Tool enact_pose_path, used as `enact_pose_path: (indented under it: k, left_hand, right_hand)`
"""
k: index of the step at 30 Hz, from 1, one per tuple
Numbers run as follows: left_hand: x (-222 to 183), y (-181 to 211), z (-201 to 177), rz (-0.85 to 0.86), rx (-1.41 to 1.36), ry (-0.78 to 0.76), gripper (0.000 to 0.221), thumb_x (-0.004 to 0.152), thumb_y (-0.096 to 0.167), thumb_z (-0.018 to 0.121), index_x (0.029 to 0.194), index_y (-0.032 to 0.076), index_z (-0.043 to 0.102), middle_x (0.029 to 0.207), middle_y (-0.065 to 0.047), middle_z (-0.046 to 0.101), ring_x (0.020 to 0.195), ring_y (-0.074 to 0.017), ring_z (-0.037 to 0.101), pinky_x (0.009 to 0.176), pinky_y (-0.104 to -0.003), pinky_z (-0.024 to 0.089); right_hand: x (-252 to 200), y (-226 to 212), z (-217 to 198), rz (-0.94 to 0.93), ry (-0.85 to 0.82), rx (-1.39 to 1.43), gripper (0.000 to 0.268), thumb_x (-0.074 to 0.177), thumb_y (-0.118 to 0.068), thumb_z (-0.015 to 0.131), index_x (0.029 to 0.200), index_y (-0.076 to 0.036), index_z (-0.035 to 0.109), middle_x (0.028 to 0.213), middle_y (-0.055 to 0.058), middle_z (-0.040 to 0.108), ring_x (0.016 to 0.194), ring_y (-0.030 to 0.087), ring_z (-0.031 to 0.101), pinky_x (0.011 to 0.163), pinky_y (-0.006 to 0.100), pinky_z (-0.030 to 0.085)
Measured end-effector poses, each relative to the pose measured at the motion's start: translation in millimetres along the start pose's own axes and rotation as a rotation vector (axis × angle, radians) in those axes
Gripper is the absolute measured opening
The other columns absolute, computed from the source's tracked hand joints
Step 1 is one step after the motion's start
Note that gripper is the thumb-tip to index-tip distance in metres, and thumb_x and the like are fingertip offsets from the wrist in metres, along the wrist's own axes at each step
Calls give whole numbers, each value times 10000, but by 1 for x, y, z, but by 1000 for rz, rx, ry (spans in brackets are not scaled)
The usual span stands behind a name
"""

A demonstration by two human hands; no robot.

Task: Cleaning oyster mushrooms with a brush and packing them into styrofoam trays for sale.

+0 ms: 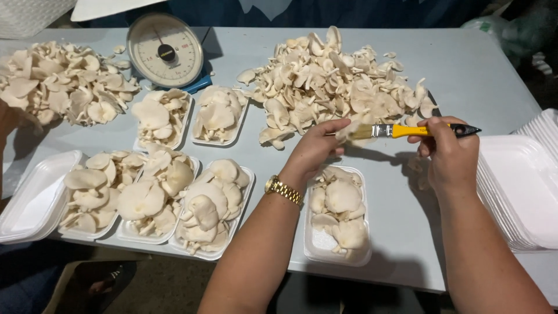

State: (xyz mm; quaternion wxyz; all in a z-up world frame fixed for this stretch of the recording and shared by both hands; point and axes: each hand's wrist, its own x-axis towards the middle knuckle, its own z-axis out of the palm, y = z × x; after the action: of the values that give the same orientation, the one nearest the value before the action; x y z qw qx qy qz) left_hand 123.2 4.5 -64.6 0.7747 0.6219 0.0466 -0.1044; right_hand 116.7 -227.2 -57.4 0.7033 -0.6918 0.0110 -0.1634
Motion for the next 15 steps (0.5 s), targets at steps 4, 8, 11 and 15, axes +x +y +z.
enact_pose_path:
  k: [4, 8, 11, 15]
  left_hand:
    - [5, -10, -6, 10, -25, -169, 441, 872, -113, 534, 1287, 5, 624, 1183, -152, 585, 679, -105, 588, 617, -209, 553]
    - [18, -19, -8, -10, -128, -176, 262, 968, -45, 529, 1205, -84, 632, 959, -207, 694, 701, -167, 659, 635, -211, 581]
    - [13, -12, -5, -76, -267, -133, 466, 959, -60, 494, 1414, -48, 398, 966, -261, 645, 797, -175, 726, 578, -186, 624]
    - [4, -3, -3, -62, -287, -151, 444, 947, -72, 483, 1389, -90, 439, 1266, -320, 595, 940, -228, 739, 627, -181, 637]
  right_hand:
    - [4, 6, -3, -34, -16, 38, 206, 1035, -184, 548, 925, -29, 625, 793, 172, 664, 517, 131, 479, 501, 221, 357]
    - [2, 6, -4, -124, 0, -11, 206, 1061, -178, 571, 970, -20, 666, 779, 165, 680, 517, 133, 465, 513, 232, 393]
    - [-4, 3, -5, -224, 29, -103, 219, 1096, -187, 560, 1017, -28, 688, 765, 118, 649, 587, 107, 565, 556, 208, 428]
    - [-3, 9, -7, -214, -170, 52, 202, 1124, -244, 534, 1099, -68, 630, 895, 159, 699, 534, 103, 501, 423, 226, 397]
